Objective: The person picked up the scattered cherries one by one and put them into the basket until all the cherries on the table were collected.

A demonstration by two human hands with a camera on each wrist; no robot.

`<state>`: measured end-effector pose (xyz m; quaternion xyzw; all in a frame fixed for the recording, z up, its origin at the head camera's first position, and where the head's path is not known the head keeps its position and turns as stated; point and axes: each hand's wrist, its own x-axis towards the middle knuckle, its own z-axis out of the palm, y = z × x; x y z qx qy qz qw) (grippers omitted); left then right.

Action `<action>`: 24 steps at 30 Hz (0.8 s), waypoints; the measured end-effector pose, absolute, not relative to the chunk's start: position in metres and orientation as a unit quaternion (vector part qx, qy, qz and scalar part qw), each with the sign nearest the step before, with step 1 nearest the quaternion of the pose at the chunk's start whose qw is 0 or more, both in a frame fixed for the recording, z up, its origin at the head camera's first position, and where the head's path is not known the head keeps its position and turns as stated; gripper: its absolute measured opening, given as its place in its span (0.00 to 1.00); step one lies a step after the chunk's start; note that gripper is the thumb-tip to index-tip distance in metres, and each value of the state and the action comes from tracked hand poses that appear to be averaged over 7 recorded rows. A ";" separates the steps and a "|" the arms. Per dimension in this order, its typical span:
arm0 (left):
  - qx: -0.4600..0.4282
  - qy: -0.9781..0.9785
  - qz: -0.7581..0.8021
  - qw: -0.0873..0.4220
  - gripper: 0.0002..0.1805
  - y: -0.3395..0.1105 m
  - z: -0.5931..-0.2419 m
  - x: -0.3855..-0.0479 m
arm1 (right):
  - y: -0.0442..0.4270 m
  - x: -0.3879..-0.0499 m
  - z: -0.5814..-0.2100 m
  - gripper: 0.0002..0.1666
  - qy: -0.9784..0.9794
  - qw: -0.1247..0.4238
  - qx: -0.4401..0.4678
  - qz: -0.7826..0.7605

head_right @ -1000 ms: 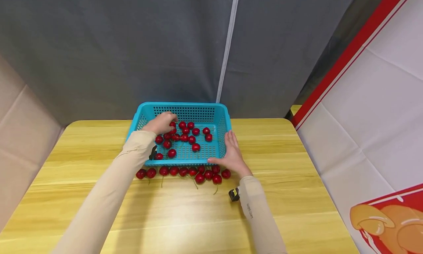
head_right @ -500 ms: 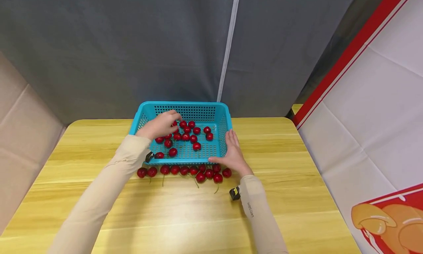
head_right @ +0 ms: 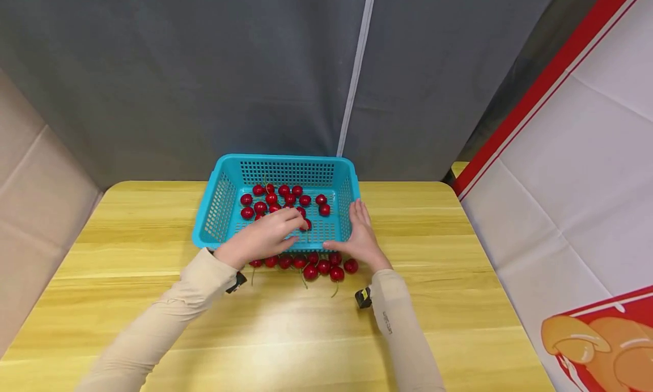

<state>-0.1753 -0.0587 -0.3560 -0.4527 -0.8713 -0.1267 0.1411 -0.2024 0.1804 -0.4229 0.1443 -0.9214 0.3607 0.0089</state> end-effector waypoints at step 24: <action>-0.392 -0.896 -0.147 0.150 0.06 -0.024 -0.474 -0.142 | 0.180 -0.203 -0.423 0.72 -0.925 0.012 0.144 0.351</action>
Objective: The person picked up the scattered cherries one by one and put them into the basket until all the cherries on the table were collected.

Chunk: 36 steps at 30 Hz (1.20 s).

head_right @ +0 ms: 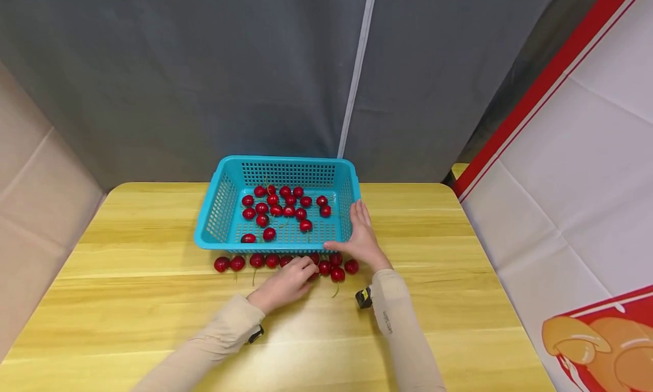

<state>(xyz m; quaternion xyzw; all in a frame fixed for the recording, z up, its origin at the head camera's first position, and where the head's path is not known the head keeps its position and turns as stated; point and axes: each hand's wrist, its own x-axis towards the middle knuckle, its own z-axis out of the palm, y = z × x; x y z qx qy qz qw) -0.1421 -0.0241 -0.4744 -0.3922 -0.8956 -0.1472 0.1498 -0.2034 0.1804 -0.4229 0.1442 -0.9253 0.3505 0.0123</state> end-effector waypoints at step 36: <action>-0.411 -0.880 -0.126 0.204 0.06 -0.015 -0.471 -0.133 | 0.181 -0.203 -0.424 0.71 -0.922 0.016 0.144 0.360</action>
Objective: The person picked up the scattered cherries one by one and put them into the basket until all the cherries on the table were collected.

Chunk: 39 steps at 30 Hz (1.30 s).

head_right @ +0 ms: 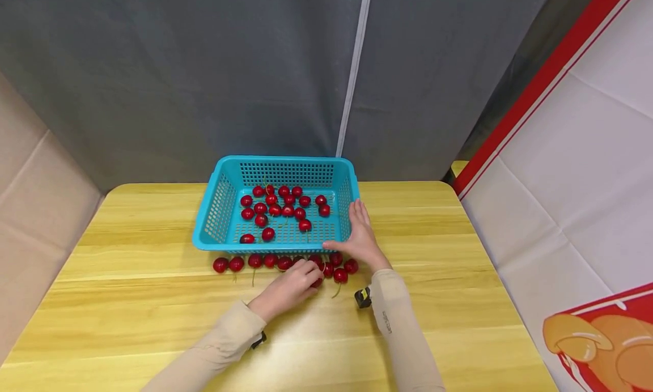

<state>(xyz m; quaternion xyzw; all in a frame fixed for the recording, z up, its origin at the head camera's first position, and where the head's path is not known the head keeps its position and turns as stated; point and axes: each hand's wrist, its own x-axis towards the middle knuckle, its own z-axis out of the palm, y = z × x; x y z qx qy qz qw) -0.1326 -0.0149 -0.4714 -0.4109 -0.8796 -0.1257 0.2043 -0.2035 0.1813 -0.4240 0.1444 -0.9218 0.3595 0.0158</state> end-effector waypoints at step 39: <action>-0.406 -0.866 -0.172 0.236 0.12 -0.073 -0.348 -0.179 | 0.180 -0.204 -0.422 0.71 -0.922 0.011 0.142 0.360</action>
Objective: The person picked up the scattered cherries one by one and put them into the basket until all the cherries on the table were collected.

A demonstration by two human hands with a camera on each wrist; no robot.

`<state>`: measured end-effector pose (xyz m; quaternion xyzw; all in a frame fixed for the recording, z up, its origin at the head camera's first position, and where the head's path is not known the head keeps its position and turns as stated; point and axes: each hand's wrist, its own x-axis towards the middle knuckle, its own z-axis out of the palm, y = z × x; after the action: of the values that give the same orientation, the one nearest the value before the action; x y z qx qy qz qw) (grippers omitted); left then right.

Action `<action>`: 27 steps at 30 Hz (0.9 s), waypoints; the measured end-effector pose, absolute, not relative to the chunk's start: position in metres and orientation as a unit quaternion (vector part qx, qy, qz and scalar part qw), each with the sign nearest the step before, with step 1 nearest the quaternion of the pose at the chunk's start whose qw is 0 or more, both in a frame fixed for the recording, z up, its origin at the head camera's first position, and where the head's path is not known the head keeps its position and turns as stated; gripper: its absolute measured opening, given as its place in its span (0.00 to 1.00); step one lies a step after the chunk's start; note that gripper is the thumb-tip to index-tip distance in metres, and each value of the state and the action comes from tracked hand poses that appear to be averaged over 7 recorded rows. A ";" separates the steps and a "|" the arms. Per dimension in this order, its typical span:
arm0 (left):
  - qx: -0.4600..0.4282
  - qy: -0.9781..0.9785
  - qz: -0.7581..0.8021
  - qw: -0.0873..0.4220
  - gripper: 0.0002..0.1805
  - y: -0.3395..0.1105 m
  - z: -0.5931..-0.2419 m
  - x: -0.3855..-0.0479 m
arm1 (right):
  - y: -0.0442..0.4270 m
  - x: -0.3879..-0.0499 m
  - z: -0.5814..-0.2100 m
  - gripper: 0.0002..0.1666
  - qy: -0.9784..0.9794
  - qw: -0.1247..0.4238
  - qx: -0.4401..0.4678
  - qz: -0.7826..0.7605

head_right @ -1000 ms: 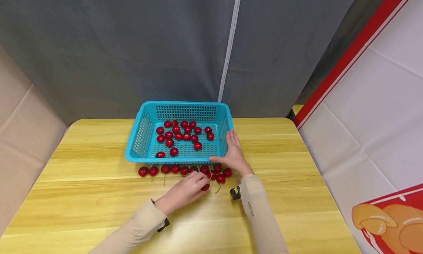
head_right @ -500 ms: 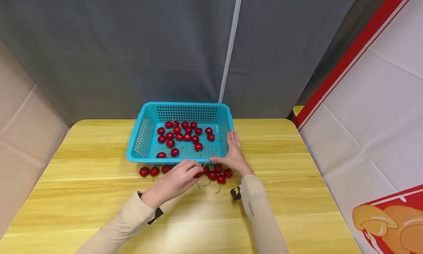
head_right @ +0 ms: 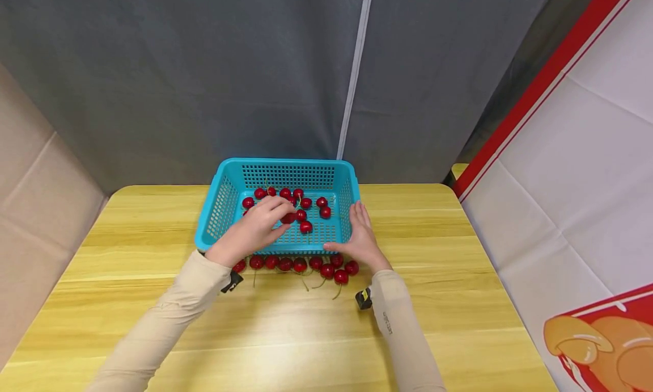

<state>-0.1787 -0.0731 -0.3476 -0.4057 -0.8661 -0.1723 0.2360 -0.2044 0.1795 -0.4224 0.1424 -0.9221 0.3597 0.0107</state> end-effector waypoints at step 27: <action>-0.251 -0.957 -0.147 0.009 0.16 -0.069 -0.356 -0.278 | 0.179 -0.199 -0.423 0.71 -0.920 0.013 0.151 0.360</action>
<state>-0.2785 -0.0694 -0.3561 -0.2514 -0.9566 -0.1470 0.0091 -0.1986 0.1792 -0.4231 0.1514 -0.9203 0.3605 0.0125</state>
